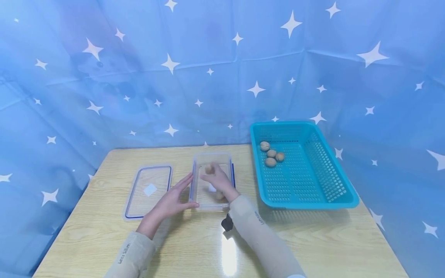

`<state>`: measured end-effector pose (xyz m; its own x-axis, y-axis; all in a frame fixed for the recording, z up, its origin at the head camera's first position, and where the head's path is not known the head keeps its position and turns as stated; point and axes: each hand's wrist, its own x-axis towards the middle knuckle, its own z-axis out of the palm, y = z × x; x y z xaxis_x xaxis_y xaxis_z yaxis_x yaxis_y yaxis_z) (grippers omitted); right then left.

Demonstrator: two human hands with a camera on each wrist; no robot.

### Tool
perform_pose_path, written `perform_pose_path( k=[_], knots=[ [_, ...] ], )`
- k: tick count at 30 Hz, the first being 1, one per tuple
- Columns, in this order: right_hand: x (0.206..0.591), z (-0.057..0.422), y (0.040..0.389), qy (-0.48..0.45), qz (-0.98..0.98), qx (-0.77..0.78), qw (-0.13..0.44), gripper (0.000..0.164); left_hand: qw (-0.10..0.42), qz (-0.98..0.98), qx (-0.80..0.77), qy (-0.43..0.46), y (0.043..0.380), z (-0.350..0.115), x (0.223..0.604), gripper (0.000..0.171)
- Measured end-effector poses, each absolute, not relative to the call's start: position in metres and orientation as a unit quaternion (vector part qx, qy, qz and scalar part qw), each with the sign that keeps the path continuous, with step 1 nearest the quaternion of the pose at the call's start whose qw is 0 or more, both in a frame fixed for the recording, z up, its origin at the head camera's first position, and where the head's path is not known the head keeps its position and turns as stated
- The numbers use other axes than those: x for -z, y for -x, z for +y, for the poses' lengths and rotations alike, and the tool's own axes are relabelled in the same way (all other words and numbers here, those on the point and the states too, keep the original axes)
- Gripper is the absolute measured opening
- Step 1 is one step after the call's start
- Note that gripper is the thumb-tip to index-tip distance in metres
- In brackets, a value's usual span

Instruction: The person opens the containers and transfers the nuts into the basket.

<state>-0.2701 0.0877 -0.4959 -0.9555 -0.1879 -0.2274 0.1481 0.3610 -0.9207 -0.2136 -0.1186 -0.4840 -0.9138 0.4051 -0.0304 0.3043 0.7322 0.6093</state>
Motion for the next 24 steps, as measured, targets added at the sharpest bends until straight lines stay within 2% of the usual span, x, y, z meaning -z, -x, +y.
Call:
perform_pose_path(
  k=[5, 12, 24],
  knots=[
    [0.5005, 0.0848, 0.2674, 0.045, 0.802, 0.573, 0.166, 0.067, 0.083, 0.927, -0.314, -0.189, 0.2135, -0.1181, 0.4847, 0.102],
    [0.4999, 0.0835, 0.2675, 0.044, 0.805, 0.567, 0.172, 0.074, 0.083, 0.926, -0.317, -0.188, 0.2127, -0.1181, 0.4845, 0.101],
    [0.4990, 0.0818, 0.2685, 0.053, 0.812, 0.557, 0.165, 0.072, 0.082, 0.924, -0.324, -0.187, 0.2124, -0.1172, 0.4845, 0.101]
  ],
)
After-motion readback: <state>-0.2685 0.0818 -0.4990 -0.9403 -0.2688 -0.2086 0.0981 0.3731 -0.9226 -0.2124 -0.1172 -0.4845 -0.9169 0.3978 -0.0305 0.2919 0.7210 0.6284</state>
